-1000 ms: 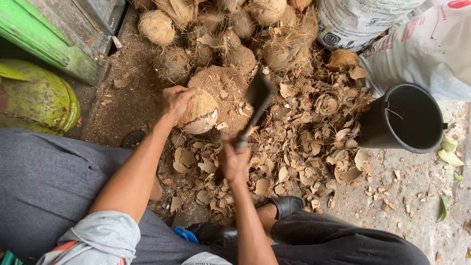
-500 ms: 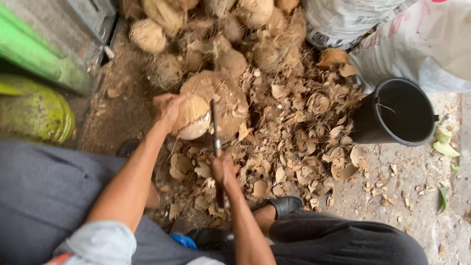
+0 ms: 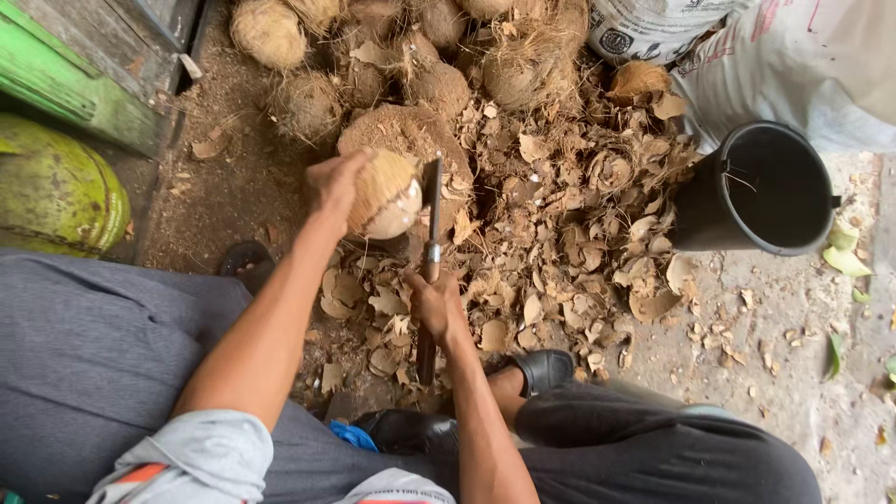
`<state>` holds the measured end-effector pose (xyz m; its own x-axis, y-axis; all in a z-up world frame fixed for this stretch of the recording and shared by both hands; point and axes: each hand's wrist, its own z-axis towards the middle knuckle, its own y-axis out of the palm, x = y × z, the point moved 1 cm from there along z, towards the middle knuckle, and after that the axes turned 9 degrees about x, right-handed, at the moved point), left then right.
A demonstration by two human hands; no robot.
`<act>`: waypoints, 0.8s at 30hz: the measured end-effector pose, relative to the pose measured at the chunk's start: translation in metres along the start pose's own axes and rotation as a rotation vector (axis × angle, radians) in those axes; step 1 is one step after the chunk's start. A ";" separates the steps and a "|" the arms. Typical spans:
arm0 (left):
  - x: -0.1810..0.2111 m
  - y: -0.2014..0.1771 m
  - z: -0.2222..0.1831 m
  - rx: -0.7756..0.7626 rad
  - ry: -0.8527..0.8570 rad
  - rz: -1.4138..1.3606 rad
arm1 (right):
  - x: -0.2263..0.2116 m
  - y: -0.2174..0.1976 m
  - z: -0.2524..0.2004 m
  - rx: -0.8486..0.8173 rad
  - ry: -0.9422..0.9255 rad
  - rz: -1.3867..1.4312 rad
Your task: The person sits on the ground and uses a machete to peel the husk off a coconut. They repeatedly strike and scrape the coconut against a wooden stump, removing the fibrous outer layer. The peeled coconut is not shown being placed anywhere.
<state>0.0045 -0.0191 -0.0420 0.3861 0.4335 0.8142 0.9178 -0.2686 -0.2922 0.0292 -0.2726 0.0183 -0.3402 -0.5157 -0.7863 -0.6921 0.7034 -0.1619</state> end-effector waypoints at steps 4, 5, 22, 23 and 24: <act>0.001 0.019 -0.010 0.091 0.174 0.075 | -0.008 0.007 0.004 0.038 0.027 -0.015; 0.000 0.018 -0.012 0.138 0.253 0.074 | -0.008 0.003 0.002 0.037 0.018 -0.003; 0.038 0.000 -0.028 -0.090 0.354 0.337 | -0.009 -0.027 0.007 -0.046 -0.315 0.434; 0.033 0.001 -0.026 -0.088 0.352 0.349 | -0.011 -0.030 0.007 -0.071 -0.412 0.575; 0.028 -0.004 -0.022 -0.080 0.349 0.369 | -0.013 -0.027 0.006 -0.020 -0.457 0.575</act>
<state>0.0094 -0.0246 -0.0063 0.6166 -0.0115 0.7872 0.7111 -0.4209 -0.5632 0.0560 -0.2827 0.0294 -0.3572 0.1907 -0.9143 -0.4970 0.7900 0.3590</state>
